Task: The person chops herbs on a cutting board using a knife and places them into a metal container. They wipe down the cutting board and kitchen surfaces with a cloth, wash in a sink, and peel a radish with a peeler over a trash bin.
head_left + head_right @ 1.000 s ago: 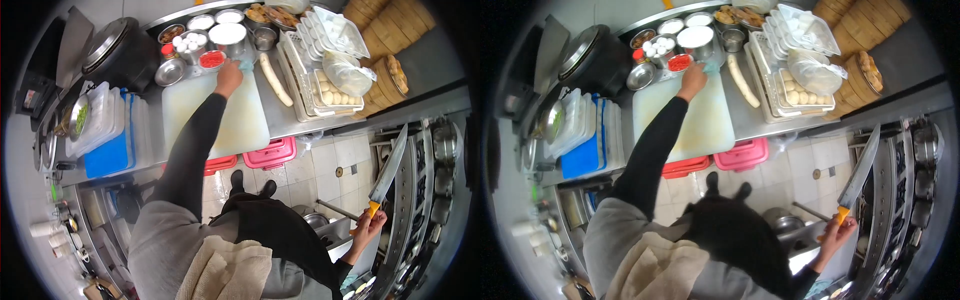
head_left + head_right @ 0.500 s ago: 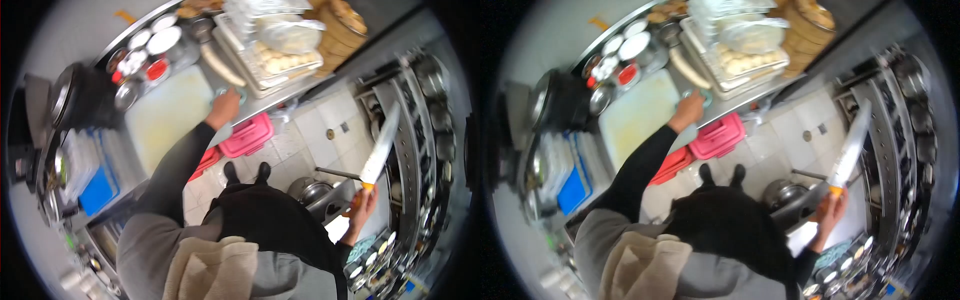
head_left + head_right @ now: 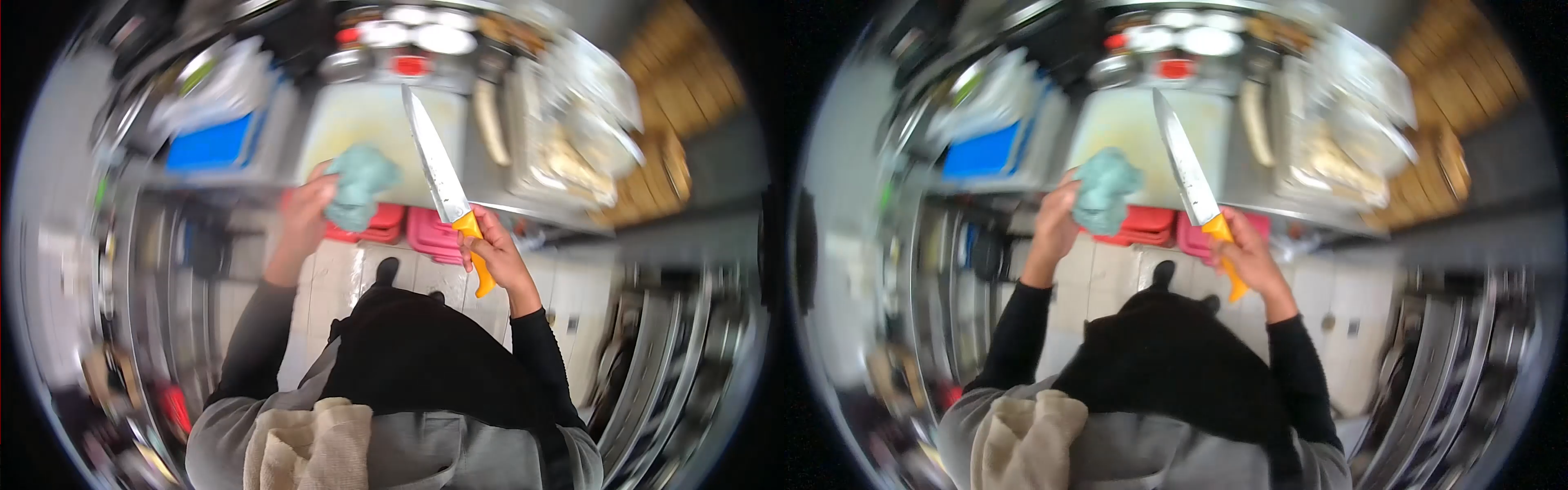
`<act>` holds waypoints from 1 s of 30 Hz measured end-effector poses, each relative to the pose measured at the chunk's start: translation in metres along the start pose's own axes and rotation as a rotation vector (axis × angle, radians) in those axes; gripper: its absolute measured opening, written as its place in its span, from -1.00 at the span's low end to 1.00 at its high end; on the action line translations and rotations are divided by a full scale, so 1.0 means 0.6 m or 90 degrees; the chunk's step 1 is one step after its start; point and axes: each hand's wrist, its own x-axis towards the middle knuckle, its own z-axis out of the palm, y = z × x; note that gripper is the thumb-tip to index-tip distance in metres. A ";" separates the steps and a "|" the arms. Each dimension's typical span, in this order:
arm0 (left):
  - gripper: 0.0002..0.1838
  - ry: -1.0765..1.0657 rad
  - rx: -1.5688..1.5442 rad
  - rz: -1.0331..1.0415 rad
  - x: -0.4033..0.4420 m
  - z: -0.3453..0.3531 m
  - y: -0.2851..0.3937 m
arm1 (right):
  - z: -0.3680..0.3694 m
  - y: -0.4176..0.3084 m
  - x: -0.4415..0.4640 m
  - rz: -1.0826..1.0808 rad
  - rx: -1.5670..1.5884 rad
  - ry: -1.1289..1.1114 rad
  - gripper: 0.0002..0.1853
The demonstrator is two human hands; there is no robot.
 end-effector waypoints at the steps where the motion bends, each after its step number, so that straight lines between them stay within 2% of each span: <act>1: -0.69 0.045 0.154 0.036 -0.035 -0.009 0.009 | 0.028 -0.011 0.035 0.056 0.009 -0.037 -0.42; 2: -0.78 0.092 0.391 0.100 -0.063 0.022 0.047 | 0.063 -0.017 0.063 0.113 0.015 -0.069 -0.42; 3: -0.83 0.097 0.526 0.192 -0.089 0.041 0.066 | 0.097 -0.022 0.091 0.143 -0.013 -0.154 -0.44; 5: -0.77 0.112 0.667 0.260 -0.138 0.058 0.058 | 0.165 -0.005 0.140 0.187 -0.062 -0.273 -0.46; 6: -0.72 0.088 0.749 0.281 -0.164 0.043 0.049 | 0.199 -0.002 0.157 0.210 -0.113 -0.331 -0.48; 7: -0.72 0.132 0.764 0.273 -0.195 0.015 0.037 | 0.241 -0.006 0.163 0.203 -0.113 -0.367 -0.50; 9: -0.59 0.354 0.897 0.230 -0.261 -0.073 -0.007 | 0.294 0.002 0.183 0.255 -0.150 -0.460 -0.49; 11: -0.60 0.599 1.021 0.028 -0.326 -0.230 -0.057 | 0.306 0.029 0.209 0.353 -0.192 -0.528 -0.46; 12: -0.60 0.664 0.958 -0.127 -0.381 -0.334 -0.082 | 0.308 0.042 0.215 0.381 -0.197 -0.526 -0.45; 14: -0.61 0.915 0.769 -0.048 -0.475 -0.455 -0.114 | 0.334 0.049 0.234 0.431 -0.207 -0.550 -0.46; 15: -0.61 0.921 0.765 -0.043 -0.465 -0.447 -0.093 | 0.352 0.066 0.262 0.428 -0.215 -0.552 -0.46; 17: -0.67 0.723 0.651 0.049 -0.462 -0.374 -0.065 | 0.371 0.138 0.290 0.478 -0.224 -0.543 -0.48; 19: -0.63 0.513 0.463 -0.155 -0.412 -0.253 -0.041 | 0.417 0.193 0.302 0.513 -0.207 -0.476 -0.51; 20: -0.65 0.336 0.796 0.086 -0.400 -0.229 -0.078 | 0.436 0.217 0.313 0.530 -0.200 -0.470 -0.51; 21: -0.65 0.287 0.799 0.124 -0.387 -0.207 -0.078 | 0.448 0.212 0.317 0.530 -0.202 -0.475 -0.51; 22: -0.65 0.294 0.799 0.121 -0.411 -0.246 -0.112 | 0.457 0.195 0.316 0.519 -0.226 -0.555 -0.47; 23: -0.65 0.413 0.874 -0.027 -0.453 -0.319 -0.175 | 0.462 0.179 0.315 0.506 -0.247 -0.630 -0.42; 24: -0.64 0.528 0.933 -0.185 -0.494 -0.382 -0.205 | 0.460 0.169 0.313 0.515 -0.249 -0.628 -0.42; 25: -0.65 0.602 0.869 -0.276 -0.536 -0.430 -0.170 | 0.448 0.159 0.306 0.493 -0.310 -0.649 -0.46; 26: -0.66 0.673 0.754 -0.292 -0.572 -0.465 -0.128 | 0.443 0.146 0.303 0.463 -0.371 -0.672 -0.49; 27: -0.65 0.728 0.719 -0.198 -0.595 -0.491 -0.114 | 0.445 0.132 0.303 0.290 -0.552 -0.732 -0.44; 28: -0.64 0.780 0.684 -0.103 -0.602 -0.505 -0.103 | 0.448 0.144 0.316 0.291 -0.555 -0.732 -0.44; 30: -0.59 0.690 0.551 -0.149 -0.519 -0.416 0.000 | 0.450 0.185 0.322 -0.243 -0.751 -0.760 -0.46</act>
